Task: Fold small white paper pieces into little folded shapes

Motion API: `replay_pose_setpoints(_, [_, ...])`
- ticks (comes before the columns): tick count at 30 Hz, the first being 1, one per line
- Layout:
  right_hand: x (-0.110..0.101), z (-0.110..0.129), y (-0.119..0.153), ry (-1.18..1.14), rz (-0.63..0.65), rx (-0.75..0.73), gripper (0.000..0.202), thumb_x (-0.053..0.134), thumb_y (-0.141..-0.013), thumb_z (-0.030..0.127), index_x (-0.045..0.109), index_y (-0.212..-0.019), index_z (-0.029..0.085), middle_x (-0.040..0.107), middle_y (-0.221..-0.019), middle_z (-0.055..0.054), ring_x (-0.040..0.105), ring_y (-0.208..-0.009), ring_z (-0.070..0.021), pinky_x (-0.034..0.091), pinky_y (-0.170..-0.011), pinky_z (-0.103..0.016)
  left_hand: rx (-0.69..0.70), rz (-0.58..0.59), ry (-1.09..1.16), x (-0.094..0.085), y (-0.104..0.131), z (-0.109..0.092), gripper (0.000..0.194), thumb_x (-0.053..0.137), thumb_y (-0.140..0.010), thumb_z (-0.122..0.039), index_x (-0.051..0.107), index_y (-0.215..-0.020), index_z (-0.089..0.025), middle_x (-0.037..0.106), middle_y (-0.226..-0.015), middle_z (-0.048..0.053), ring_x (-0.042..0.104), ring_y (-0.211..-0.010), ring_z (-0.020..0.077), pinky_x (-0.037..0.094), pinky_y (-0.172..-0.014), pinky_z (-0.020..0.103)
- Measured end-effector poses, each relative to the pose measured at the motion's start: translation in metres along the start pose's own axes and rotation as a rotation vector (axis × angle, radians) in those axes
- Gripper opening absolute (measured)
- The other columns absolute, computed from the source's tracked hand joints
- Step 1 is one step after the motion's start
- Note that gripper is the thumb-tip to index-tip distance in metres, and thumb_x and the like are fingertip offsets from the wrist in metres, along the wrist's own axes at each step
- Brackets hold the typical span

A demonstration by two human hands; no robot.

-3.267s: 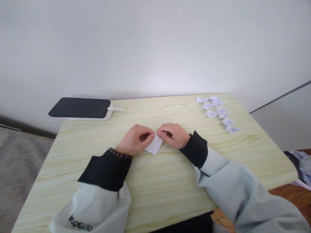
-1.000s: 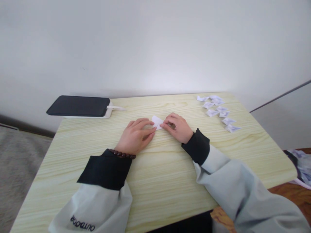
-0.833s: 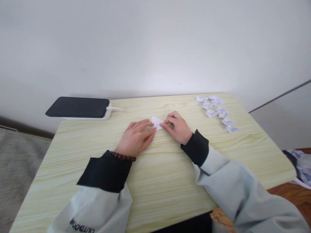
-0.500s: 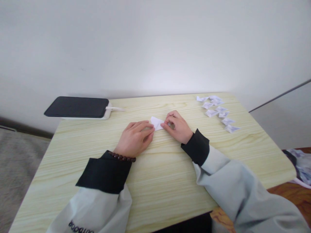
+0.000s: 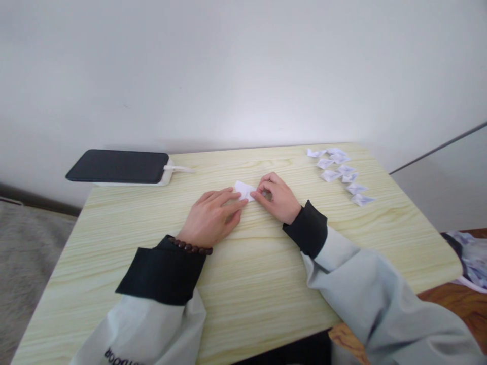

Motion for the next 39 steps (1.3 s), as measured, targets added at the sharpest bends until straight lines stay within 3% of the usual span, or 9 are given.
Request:
replay_pose_setpoints(24, [0.0031,-0.0005,-0.0005,0.102,-0.064,0.013,0.018,0.057,-0.082,0.031,0.053,-0.070,0.019,0.052,-0.085,-0.006,0.053,-0.080,-0.0175,0.046,-0.077,-0.033,-0.005,0.037,-0.048,0.0026,-0.0018,-0.0048,0.030,0.049,-0.085,-0.023,0.065,-0.110,-0.026,0.063,-0.114,0.007,0.055,-0.112,0.0259,0.045,-0.091,0.044])
replay_pose_setpoints(39, [0.0045,0.0011,-0.0017,0.139,-0.032,0.044,0.021,0.054,-0.084,0.032,0.053,-0.069,0.018,0.053,-0.082,-0.007,0.052,-0.081,-0.0192,0.044,-0.077,-0.035,-0.012,0.056,-0.067,0.0037,-0.0027,-0.0054,0.031,0.047,-0.086,-0.024,0.065,-0.110,-0.025,0.063,-0.115,0.007,0.055,-0.112,0.0261,0.045,-0.091,0.044])
Point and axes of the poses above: each hand's wrist, its own y-axis away from the middle knuckle, its own x-axis out of the palm, z = x × y, the point moved 7 cm from there along -y, towards the middle knuckle
